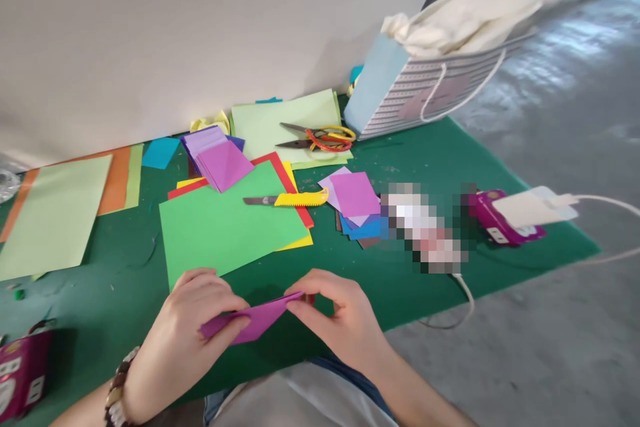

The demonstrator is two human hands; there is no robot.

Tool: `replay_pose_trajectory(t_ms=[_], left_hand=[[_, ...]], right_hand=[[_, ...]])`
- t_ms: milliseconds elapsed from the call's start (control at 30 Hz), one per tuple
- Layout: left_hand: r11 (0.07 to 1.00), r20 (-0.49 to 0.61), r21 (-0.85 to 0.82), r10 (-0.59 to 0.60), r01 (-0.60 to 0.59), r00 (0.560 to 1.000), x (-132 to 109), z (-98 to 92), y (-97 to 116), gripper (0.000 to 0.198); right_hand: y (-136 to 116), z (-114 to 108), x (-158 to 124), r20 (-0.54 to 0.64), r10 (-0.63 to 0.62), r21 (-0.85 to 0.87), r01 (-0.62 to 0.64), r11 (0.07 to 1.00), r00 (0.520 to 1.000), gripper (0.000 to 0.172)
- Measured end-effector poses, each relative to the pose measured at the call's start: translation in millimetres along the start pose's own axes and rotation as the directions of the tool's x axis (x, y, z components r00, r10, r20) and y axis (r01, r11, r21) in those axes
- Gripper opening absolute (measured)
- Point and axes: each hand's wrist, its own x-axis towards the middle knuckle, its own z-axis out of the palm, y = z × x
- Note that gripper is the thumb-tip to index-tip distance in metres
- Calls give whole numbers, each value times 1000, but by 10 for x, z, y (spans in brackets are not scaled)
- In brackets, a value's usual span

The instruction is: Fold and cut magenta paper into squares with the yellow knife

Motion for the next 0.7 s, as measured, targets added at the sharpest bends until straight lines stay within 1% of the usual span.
replay_pose_trajectory(t_ms=[100,200,300,400,567,700], left_hand=[[1000,67,-8,2,-1,998,72,-63,29,9],[999,136,-25,-30,33,990,122,-108,2,9],[997,196,-30,-67,74,978,147,-146,-30,10],[996,211,-23,-80,87,974,156,-173,-41,11],[997,206,-24,-70,76,976,153,-200,-56,11],[999,189,31,-21,16,982,148,-238,-93,8]], right_hand=[[-42,21,4,-46,65,77,-61,995,997,15],[-39,51,-20,-33,150,158,-143,977,988,20],[-25,77,-39,-24,193,192,-185,964,981,19],[-30,90,-37,-51,185,186,-172,967,981,18],[-63,95,-14,-59,104,127,-96,987,993,15],[-68,108,-11,-44,89,119,-83,989,995,16]])
